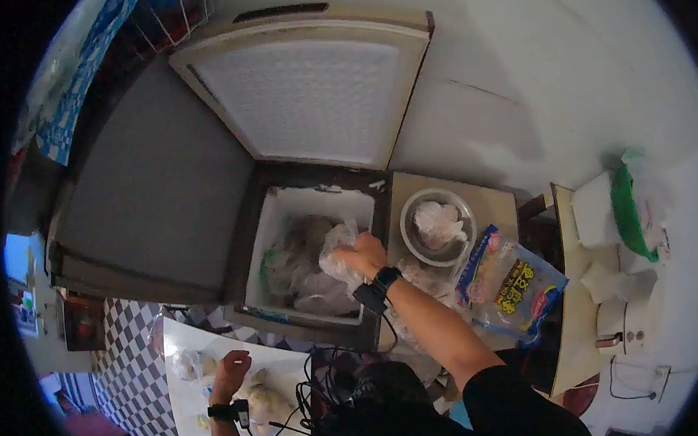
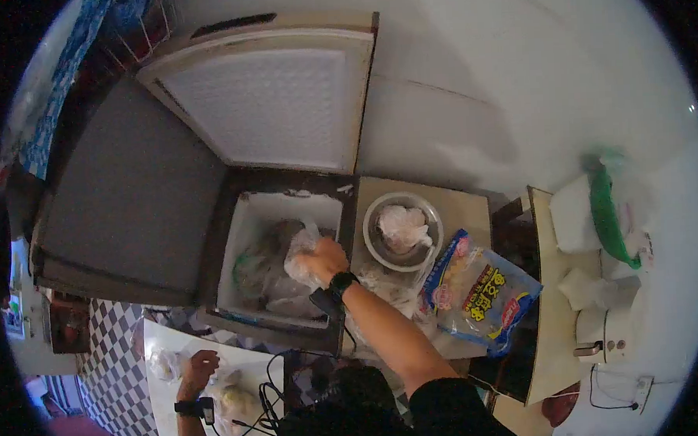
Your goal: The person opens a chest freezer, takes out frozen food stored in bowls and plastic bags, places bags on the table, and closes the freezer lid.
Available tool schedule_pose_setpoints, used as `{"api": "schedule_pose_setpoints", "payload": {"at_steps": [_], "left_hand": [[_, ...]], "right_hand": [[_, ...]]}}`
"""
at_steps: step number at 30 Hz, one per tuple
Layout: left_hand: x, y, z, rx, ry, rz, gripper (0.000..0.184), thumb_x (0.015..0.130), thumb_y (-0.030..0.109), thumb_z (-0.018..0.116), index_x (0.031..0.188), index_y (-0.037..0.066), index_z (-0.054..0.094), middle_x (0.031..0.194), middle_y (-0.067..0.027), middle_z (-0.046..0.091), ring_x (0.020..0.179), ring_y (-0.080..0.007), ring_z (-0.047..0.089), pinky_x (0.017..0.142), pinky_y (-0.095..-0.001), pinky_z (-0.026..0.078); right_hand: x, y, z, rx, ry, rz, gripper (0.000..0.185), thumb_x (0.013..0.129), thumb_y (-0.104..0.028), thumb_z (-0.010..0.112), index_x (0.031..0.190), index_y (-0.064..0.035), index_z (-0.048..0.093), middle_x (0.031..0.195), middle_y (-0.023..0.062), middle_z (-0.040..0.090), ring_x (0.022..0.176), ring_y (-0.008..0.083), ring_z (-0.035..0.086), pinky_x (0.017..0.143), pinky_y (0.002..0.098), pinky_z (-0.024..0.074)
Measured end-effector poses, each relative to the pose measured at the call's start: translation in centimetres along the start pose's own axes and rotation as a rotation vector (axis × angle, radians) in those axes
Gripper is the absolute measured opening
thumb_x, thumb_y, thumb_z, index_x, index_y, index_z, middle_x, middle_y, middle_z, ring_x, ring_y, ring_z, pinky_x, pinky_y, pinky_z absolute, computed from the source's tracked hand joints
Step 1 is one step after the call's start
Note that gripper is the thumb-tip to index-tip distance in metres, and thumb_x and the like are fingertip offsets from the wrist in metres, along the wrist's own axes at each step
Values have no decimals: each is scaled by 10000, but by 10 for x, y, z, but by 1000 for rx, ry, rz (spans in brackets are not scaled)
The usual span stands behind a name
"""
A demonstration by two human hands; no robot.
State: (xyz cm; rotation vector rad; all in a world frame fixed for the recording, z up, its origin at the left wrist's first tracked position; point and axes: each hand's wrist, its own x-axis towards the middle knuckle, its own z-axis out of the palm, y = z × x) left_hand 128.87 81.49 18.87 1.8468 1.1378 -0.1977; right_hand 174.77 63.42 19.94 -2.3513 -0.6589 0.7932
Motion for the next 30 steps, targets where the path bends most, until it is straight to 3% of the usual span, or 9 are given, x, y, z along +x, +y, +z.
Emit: {"api": "schedule_pose_setpoints", "payload": {"at_steps": [2,4,6,9,14,16,22,28,30], "left_hand": [[-5,-7,-1,-4,-4,6,275,943,196,732,1165,35,720,977,-123,767,891,-213,715,781,-356,566],[-3,-29,-3,-2,10,16,276,942,189,727,1167,29,718,986,-128,766,897,-219,717,786,-360,566],[-9,-44,1,-25,-3,86,275,966,187,695,1182,17,691,993,-60,718,886,-154,686,751,-322,553],[-8,-44,8,-26,-34,-7,272,963,177,697,1187,23,685,987,-56,712,877,-149,674,750,-319,545],[7,-29,21,-96,-70,13,267,957,169,705,1182,25,690,986,-59,715,849,-157,659,738,-322,538],[14,-16,20,26,-81,56,306,948,199,711,1187,9,704,1097,-151,756,988,-253,728,864,-369,567],[16,7,16,49,-30,118,294,962,204,713,1184,12,700,1089,-134,746,991,-223,714,862,-351,563],[-4,-14,-1,2,13,92,293,965,198,710,1182,1,703,1117,-135,738,986,-221,708,859,-359,564],[-15,-2,-9,-13,38,17,303,962,200,703,1178,-13,705,1103,-145,749,980,-238,724,861,-367,570]], "right_hand": [[8,15,23,-124,183,-48,523,853,-464,744,981,44,736,893,270,732,912,422,727,800,472,568],[3,19,-15,-124,-31,15,503,889,-459,707,1007,29,730,935,279,727,910,420,726,799,486,570],[-38,22,-73,-198,146,-184,499,896,-475,699,999,12,728,886,265,719,871,403,728,779,499,566],[-105,49,-131,-418,57,-215,527,861,-503,731,1083,-27,686,940,248,709,918,426,704,798,511,560],[-178,113,-92,-679,135,-356,526,787,-410,814,1129,-51,639,1000,256,691,962,452,681,805,521,552],[-176,116,-85,-647,99,-278,511,746,-333,834,1119,-40,645,1000,251,689,960,448,686,805,514,556],[-162,60,-115,-193,-183,-219,303,758,-117,721,1032,9,694,917,201,714,866,357,715,762,440,554],[-141,-55,-135,404,-20,-305,360,754,-116,731,1058,77,710,862,195,733,832,226,724,785,374,550],[-123,-85,-135,325,11,-361,378,762,-105,744,1099,64,714,943,160,743,884,219,716,816,364,551]]}}
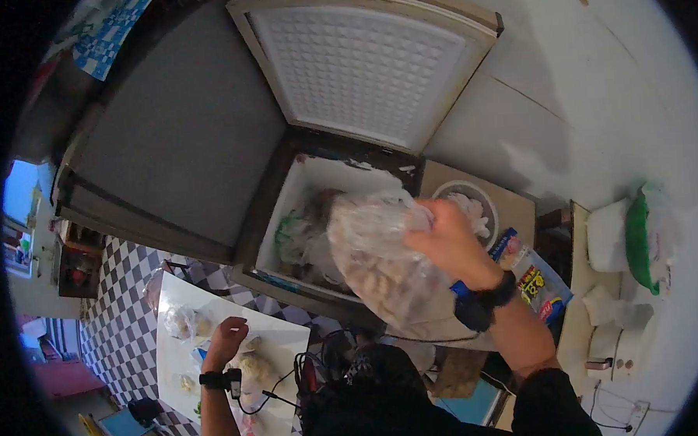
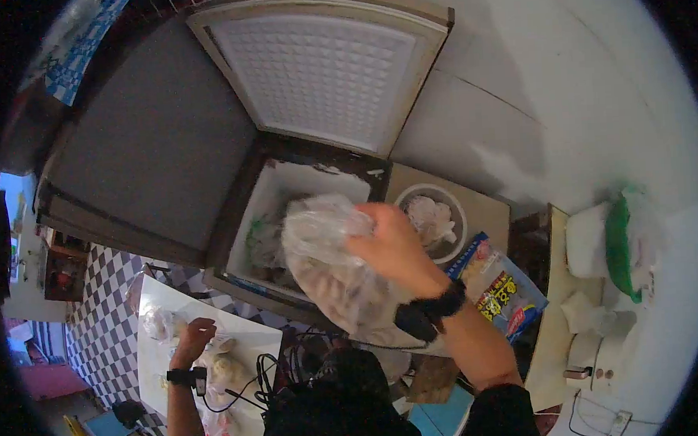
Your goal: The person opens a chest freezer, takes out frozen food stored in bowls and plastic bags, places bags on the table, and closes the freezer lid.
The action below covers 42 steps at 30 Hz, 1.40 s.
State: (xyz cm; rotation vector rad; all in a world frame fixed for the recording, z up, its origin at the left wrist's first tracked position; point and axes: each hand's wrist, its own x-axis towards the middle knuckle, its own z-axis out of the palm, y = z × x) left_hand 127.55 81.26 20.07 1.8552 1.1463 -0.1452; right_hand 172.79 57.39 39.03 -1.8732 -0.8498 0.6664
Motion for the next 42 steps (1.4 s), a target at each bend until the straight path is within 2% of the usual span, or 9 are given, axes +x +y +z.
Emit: {"api": "schedule_pose_setpoints", "payload": {"at_steps": [8,15,17,25,29,31,35,38,42], "left_hand": [[-17,-58,1,-202,84,-102,285,951,189,702,1152,-12,688,1041,-111,748,888,-191,722,775,-331,576],[-9,-28,3,-563,35,-138,275,966,164,702,1191,14,654,1048,-115,737,881,-183,715,730,-292,561],[2,-17,9,-495,48,-150,253,984,167,682,1186,16,654,1057,-120,739,879,-188,716,740,-300,566],[54,-1,42,-399,-118,-117,228,998,165,633,1176,26,662,1044,-119,742,887,-191,724,747,-309,579],[73,3,50,-378,-206,-37,208,975,160,652,1135,28,674,994,-72,731,877,-179,718,728,-311,575],[87,0,56,-325,-215,-17,200,975,163,653,1125,32,677,984,-63,727,867,-169,709,722,-313,570],[116,-11,66,-374,-260,165,180,970,182,667,1083,46,704,956,-49,724,858,-146,683,726,-324,553],[108,21,57,-137,-220,146,204,970,210,682,1079,41,720,955,-66,735,890,-147,687,754,-331,547],[111,-3,49,-12,-97,203,213,971,204,681,1080,26,723,961,-83,743,899,-150,698,760,-325,546]], "right_hand": [[115,140,188,-628,-176,-392,215,790,-135,692,964,-15,731,1103,209,727,1034,397,689,902,504,545],[124,252,300,-664,-291,-145,244,779,-137,679,985,-17,735,1084,213,717,1027,407,686,883,511,550],[106,223,267,-396,-360,18,223,819,-164,679,974,-13,734,1030,215,723,978,415,691,847,514,550],[-45,191,10,620,740,321,323,1000,-270,667,1152,13,695,937,110,746,689,127,666,608,286,556],[-167,233,-87,-655,1331,511,574,869,-366,801,1218,55,628,1122,250,672,1058,436,648,957,524,507],[-228,278,-123,-789,1382,821,649,859,-423,807,1260,54,629,1171,273,674,1102,448,650,949,517,518],[-345,360,-177,-542,421,848,632,837,-460,820,1168,60,681,948,227,722,935,402,710,784,499,554],[-346,313,-186,344,743,1040,249,836,-264,783,937,-71,663,734,16,598,545,124,516,434,324,358],[-311,195,-195,290,707,580,290,847,-181,745,1076,-52,622,774,21,613,580,139,540,480,327,403]]}}
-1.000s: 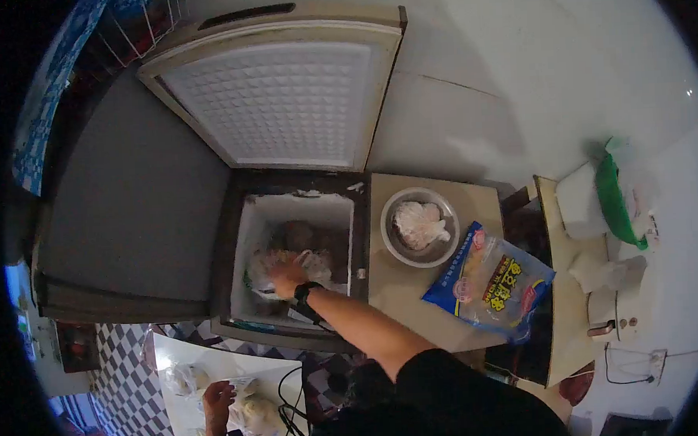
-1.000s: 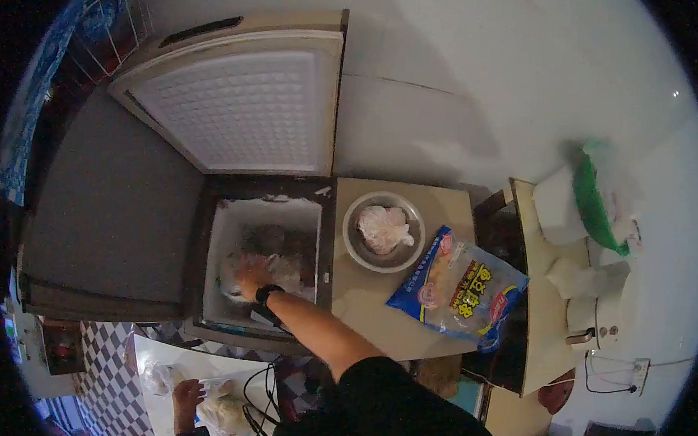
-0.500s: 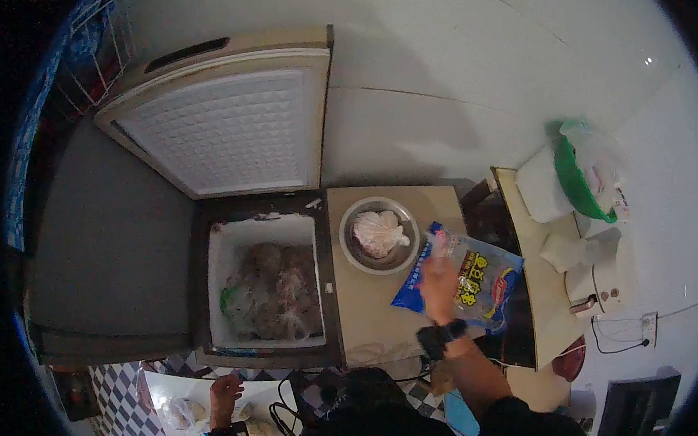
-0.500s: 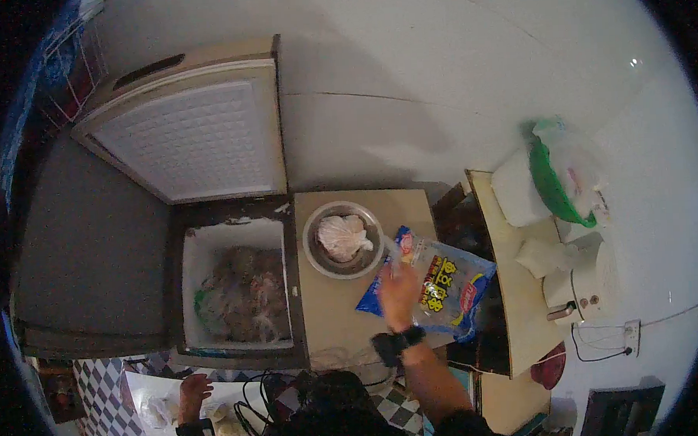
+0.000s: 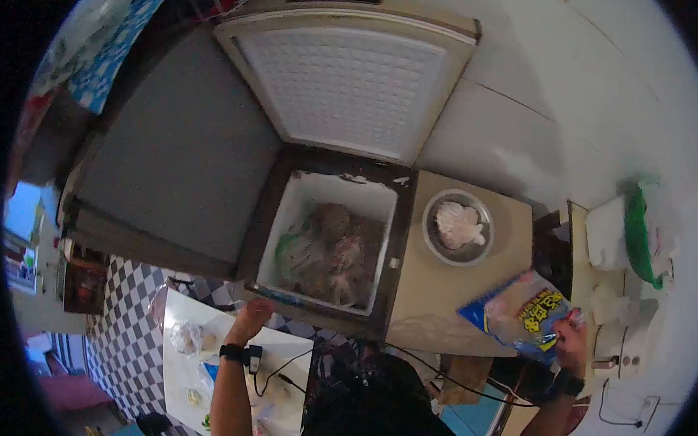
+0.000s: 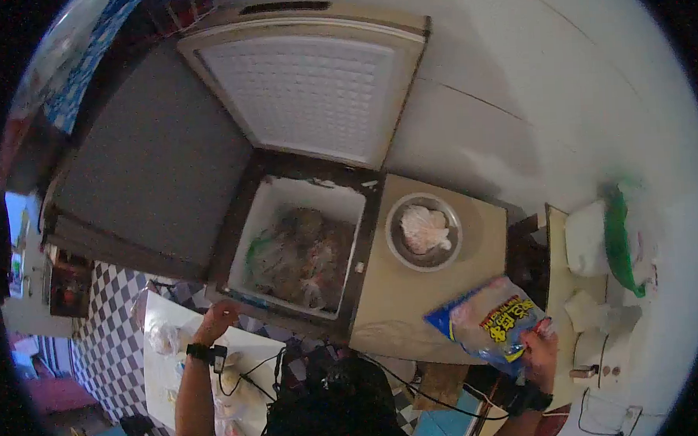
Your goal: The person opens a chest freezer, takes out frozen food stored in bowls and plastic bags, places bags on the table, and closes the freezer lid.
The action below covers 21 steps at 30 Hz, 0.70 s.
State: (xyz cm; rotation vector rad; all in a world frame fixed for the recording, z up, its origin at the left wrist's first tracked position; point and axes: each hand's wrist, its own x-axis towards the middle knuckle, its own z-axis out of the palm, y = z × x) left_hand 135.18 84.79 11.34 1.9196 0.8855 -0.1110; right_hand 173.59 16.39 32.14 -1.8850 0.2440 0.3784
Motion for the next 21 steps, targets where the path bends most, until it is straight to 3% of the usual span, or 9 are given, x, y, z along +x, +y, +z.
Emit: {"api": "schedule_pose_setpoints", "payload": {"at_steps": [3,5,6,9,11,14,16,20,21], "left_hand": [[-29,-22,-20,-23,82,-4,245,983,201,669,1156,31,699,1023,-86,741,919,-165,704,776,-318,549],[-76,-11,-29,-701,392,-261,291,997,206,658,1245,52,659,1097,-90,729,942,-183,702,794,-322,553],[-93,-40,-27,-796,462,-307,311,986,218,679,1258,75,633,1106,-90,723,946,-208,707,798,-333,561],[-169,-74,0,-765,597,-413,282,989,214,676,1210,42,640,1065,-96,730,895,-211,712,762,-331,565],[-219,-107,25,-745,615,-395,275,975,190,682,1198,33,643,1035,-98,734,871,-208,715,726,-316,563],[-289,-126,45,-702,643,-477,272,966,179,693,1189,30,646,1034,-104,733,863,-196,712,705,-298,556],[-327,-130,53,-591,668,-578,265,963,179,695,1176,28,652,1039,-101,726,845,-186,705,693,-293,552],[-371,-118,58,-671,874,-560,203,964,124,681,1132,11,657,948,-69,721,742,-149,701,609,-253,534],[-377,-118,59,-673,889,-560,203,964,124,681,1132,11,657,948,-69,721,742,-149,701,609,-253,534]], "right_hand": [[-32,-94,46,-181,30,-128,355,845,-126,724,1163,-38,592,825,28,635,657,145,581,587,305,467],[-59,-154,84,-249,68,-172,396,841,-102,716,1205,-31,579,848,31,644,698,144,597,649,288,493],[-70,-177,97,-228,-5,-217,421,836,-101,717,1227,-30,580,888,34,652,744,141,603,692,283,496],[-79,-218,106,-334,-82,-258,439,817,-95,723,1236,-31,608,947,39,664,803,140,613,752,271,495],[-92,-247,147,-217,-252,-342,272,864,-123,704,1127,-70,656,901,-33,631,771,77,554,682,264,440],[-78,-246,222,-159,-299,-454,223,834,-86,718,1051,-49,682,837,-16,635,754,103,597,653,289,467],[-57,-256,266,-551,-539,-622,130,864,-100,707,975,-38,677,776,-9,609,740,94,589,632,340,468],[-36,-228,395,-870,-920,-991,188,864,-151,684,972,0,654,788,168,653,704,314,641,660,420,497],[-25,-205,431,-853,-1062,-1005,231,867,-194,701,970,3,637,799,172,655,693,315,635,656,420,497]]}}
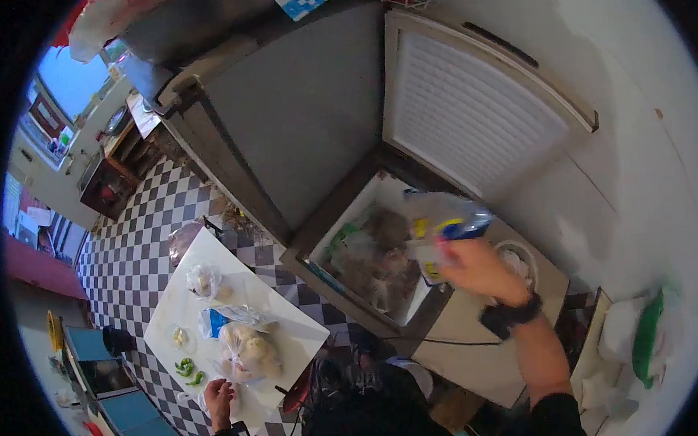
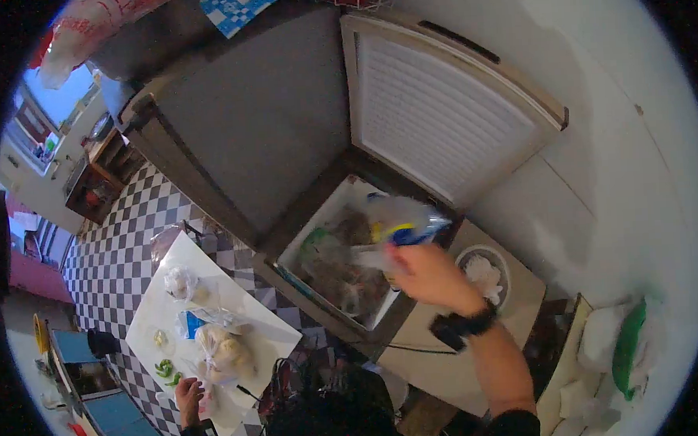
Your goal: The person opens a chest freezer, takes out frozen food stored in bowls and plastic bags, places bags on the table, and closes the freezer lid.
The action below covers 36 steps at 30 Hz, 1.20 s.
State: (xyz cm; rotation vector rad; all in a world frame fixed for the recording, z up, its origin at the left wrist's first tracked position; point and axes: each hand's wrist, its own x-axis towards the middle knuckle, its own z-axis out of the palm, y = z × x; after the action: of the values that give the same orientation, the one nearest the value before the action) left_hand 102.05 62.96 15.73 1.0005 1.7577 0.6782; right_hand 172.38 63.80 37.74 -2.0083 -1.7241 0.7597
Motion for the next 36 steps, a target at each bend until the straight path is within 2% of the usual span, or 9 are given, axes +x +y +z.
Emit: {"api": "schedule_pose_setpoints", "payload": {"at_steps": [5,8,9,11,17,19,21,28,36], "left_hand": [[0,-24,-14,2,34,-46,227,935,123,721,1128,28,649,960,-79,713,718,-164,694,587,-263,531],[12,-51,-21,30,-7,-120,225,941,143,713,1128,36,648,932,-58,701,765,-164,683,615,-282,533],[-24,2,-8,165,-141,-152,451,973,240,722,1334,-2,600,1231,-166,685,1097,-306,664,955,-453,538],[-5,-29,-16,182,-234,-122,552,1008,372,672,1414,13,567,1251,-147,688,1124,-265,660,956,-422,539],[-14,17,34,226,-279,-92,547,1012,391,661,1417,35,573,1270,-159,681,1168,-291,650,962,-422,539],[15,12,54,139,-304,-104,560,1013,408,658,1423,38,568,1302,-159,670,1189,-298,641,968,-430,536],[61,-4,68,136,-288,-91,249,930,146,734,1134,30,650,983,-74,707,729,-167,692,604,-284,537],[83,95,126,370,-352,157,278,944,160,722,1160,-8,671,992,-75,713,812,-176,702,676,-301,558],[69,163,188,650,-574,439,239,951,153,705,1158,36,699,1078,-120,760,933,-240,748,791,-350,587]], "right_hand": [[116,32,143,108,-105,-325,264,891,-198,623,1103,-52,684,1007,221,710,949,431,684,816,532,538],[116,35,166,-81,-11,-111,294,903,-222,648,1159,-88,699,1008,204,718,978,410,689,809,520,547],[102,28,168,-97,159,-29,288,930,-249,645,1158,-82,705,1020,196,726,951,405,698,820,512,547],[70,32,170,-121,332,64,290,957,-276,642,1157,-77,711,1032,187,735,924,399,707,830,503,548],[-92,120,161,1313,894,1178,494,967,-549,641,1323,-212,583,797,26,651,518,88,463,443,248,337],[-123,146,135,1418,1080,1366,513,957,-576,625,1310,-214,535,805,21,644,468,101,346,416,249,288],[-148,194,138,1455,1028,1281,359,969,-478,634,1177,-189,588,785,23,613,471,101,361,401,247,280],[-106,224,174,1145,1376,1035,120,923,-199,640,923,-88,595,752,43,587,472,106,431,381,290,294],[33,134,229,1913,625,1037,124,939,-153,607,918,-40,561,805,190,654,500,141,439,409,306,306]]}}
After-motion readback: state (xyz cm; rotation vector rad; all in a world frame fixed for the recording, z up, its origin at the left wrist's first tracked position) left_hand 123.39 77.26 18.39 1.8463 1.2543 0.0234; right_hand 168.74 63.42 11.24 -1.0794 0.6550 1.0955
